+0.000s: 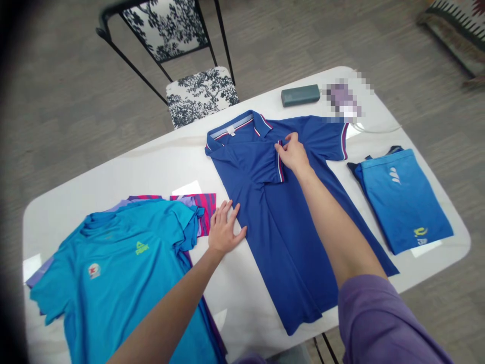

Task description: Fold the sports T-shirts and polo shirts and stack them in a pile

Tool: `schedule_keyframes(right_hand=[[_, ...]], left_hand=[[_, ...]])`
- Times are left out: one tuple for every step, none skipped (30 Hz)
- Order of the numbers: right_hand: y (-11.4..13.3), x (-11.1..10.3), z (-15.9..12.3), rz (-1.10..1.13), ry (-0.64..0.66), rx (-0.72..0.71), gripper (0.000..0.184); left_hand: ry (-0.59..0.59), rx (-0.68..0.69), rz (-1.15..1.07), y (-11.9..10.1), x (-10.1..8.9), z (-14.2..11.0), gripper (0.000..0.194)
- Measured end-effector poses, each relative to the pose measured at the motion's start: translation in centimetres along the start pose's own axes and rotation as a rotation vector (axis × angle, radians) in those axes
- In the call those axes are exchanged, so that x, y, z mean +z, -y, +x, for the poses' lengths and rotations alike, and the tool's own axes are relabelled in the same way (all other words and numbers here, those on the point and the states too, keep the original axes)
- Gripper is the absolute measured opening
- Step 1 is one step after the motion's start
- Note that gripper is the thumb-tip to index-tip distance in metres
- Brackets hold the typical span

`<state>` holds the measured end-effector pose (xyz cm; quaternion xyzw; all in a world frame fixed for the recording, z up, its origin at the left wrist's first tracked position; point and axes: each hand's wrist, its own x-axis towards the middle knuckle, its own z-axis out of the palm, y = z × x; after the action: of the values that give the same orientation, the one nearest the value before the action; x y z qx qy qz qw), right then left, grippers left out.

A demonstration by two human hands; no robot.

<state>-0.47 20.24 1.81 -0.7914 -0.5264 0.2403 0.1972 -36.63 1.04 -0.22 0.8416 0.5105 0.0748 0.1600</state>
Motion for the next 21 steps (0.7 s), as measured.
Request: schedule_keyframes(right_hand=[[0.0,-0.1,-1.3,-0.007,0.024,0.014,0.067],[-0.1,-0.2,-2.6,-0.021,0.058,0.028,0.076],[-0.2,-0.3,-4.0,-0.034,0.099,0.041,0.084],[-0.5,-0.3,-5.2,-0.038,0.142,0.051,0.09],[-0.8,-0.3,-6.4,-0.028,0.184,0.058,0.093],[-1.1,-0.4,-7.5,-0.008,0.22,0.065,0.092],[-1.3,-0.4,-8.3,0.009,0.25,0.071,0.09],[-1.4,-0.5,-9.0,0.011,0.266,0.071,0.088],[-1.4,-0.6,-9.5,-0.012,0.26,0.064,0.085],[-1.0,-0.7,-9.7,-0.058,0.219,0.048,0.083],[-0.2,-0.7,-9.7,-0.112,0.152,0.016,0.08],[0.9,-0.5,-9.4,-0.16,0.076,-0.034,0.075],[2.3,-0.2,-8.9,-0.188,0.016,-0.102,0.069],[4.1,0.4,-8.1,-0.195,-0.013,-0.186,0.062],[6.1,1.3,-7.1,-0.19,-0.007,-0.28,0.055],[8.2,2.3,-6.0,-0.182,0.03,-0.378,0.049],[10.3,3.6,-4.8,-0.181,0.078,-0.468,0.044],[12.4,4.9,-3.5,-0.188,0.122,-0.541,0.042],[14.2,6.3,-2.3,-0.203,0.157,-0.594,0.042],[15.8,7.6,-1.2,-0.225,0.187,-0.63,0.042],[17.2,8.7,-0.2,-0.251,0.214,-0.653,0.043]], left_hand=[[0.0,0.0,-0.005,0.0,0.0,0.0,0.086],[-0.001,-0.001,-0.01,0.0,0.1,0.0,0.085],[-0.002,-0.002,-0.014,0.0,0.1,0.0,0.084],[-0.003,-0.004,-0.018,0.0,0.2,-0.1,0.084],[-0.004,-0.005,-0.022,0.0,0.2,-0.1,0.084],[-0.005,-0.006,-0.024,0.0,0.2,-0.1,0.084],[-0.006,-0.006,-0.027,0.0,0.3,-0.1,0.084],[-0.007,-0.004,-0.029,0.0,0.3,-0.2,0.085],[-0.007,-0.002,-0.031,0.1,0.3,-0.2,0.086],[-0.007,-0.001,-0.032,0.1,0.3,-0.2,0.087],[-0.006,0.001,-0.033,0.1,0.2,-0.3,0.088],[-0.005,0.001,-0.033,0.2,0.2,-0.3,0.088],[-0.005,0.0,-0.033,0.2,0.2,-0.3,0.088],[-0.005,-0.001,-0.032,0.2,0.2,-0.4,0.088],[-0.006,-0.003,-0.031,0.2,0.2,-0.4,0.088],[-0.007,-0.005,-0.03,0.2,0.1,-0.4,0.088],[-0.007,-0.005,-0.029,0.2,0.1,-0.4,0.088],[-0.007,-0.005,-0.028,0.2,0.1,-0.4,0.087],[-0.007,-0.003,-0.027,0.2,0.1,-0.4,0.087],[-0.006,0.0,-0.026,0.2,0.1,-0.4,0.086],[-0.005,0.002,-0.024,0.2,0.1,-0.4,0.085]])
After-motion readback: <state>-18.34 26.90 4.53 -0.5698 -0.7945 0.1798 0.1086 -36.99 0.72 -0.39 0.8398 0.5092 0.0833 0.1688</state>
